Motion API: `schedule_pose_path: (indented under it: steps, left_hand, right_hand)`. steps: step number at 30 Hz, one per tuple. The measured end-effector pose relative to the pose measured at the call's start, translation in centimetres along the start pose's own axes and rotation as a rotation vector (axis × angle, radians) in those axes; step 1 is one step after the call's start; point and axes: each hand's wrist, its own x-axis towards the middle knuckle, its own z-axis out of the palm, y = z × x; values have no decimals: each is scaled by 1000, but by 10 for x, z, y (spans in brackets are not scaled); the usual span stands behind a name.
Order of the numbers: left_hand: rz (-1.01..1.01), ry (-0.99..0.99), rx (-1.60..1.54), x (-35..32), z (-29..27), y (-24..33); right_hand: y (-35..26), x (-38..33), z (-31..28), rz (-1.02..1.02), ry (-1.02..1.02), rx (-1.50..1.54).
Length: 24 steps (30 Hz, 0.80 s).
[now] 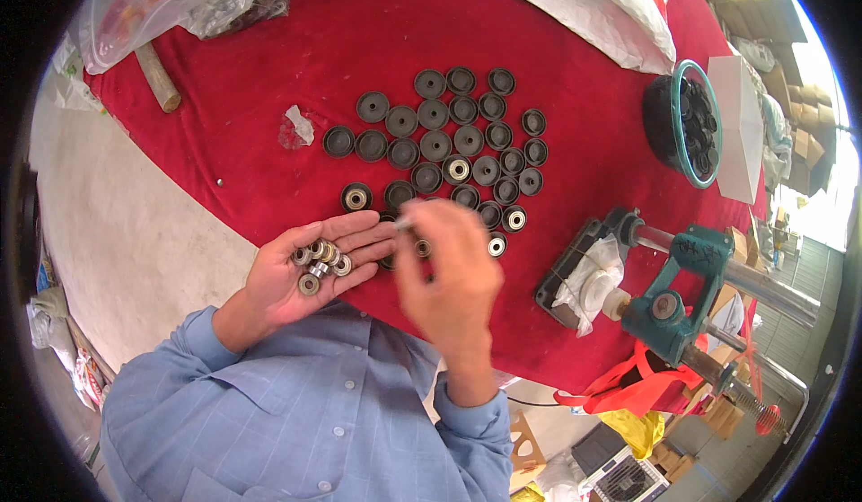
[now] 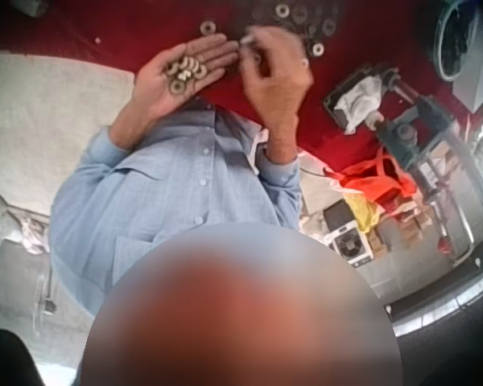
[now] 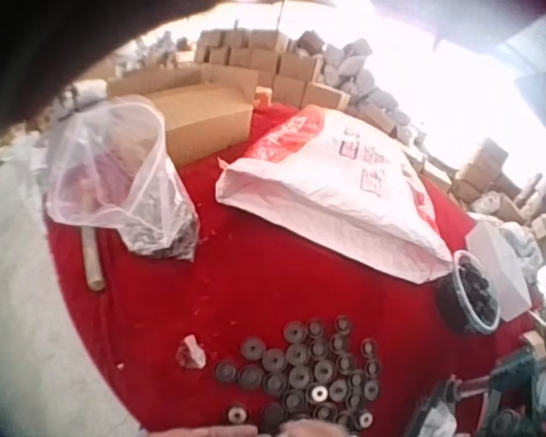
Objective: The person assembles metal rings into black rubber gaskets by hand, then secures them with a mallet.
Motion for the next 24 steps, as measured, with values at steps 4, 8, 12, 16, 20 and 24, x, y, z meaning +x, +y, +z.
schedule_pose_path:
  steps: [4, 8, 12, 16, 20, 24]
  left_hand:
    - [-17, 24, 89, 0, 3, 2]
    - [-23, 13, 79, 1, 1, 2]
    - [-25, -10, 77, 1, 0, 3]
    - [-24, 3, 79, 0, 1, 3]
    - [-21, 12, 84, -1, 3, 3]
    - [-9, 35, 72, 0, 2, 3]
  right_hand:
    - [39, 23, -14, 195, 176, -206]
    - [61, 26, -13, 132, 91, -376]
    - [62, 25, -8, 42, 80, -478]
    - [60, 18, -4, 47, 84, -467]
    - [50, 7, -3, 38, 46, -654]
    - [57, 14, -10, 55, -8, -615]
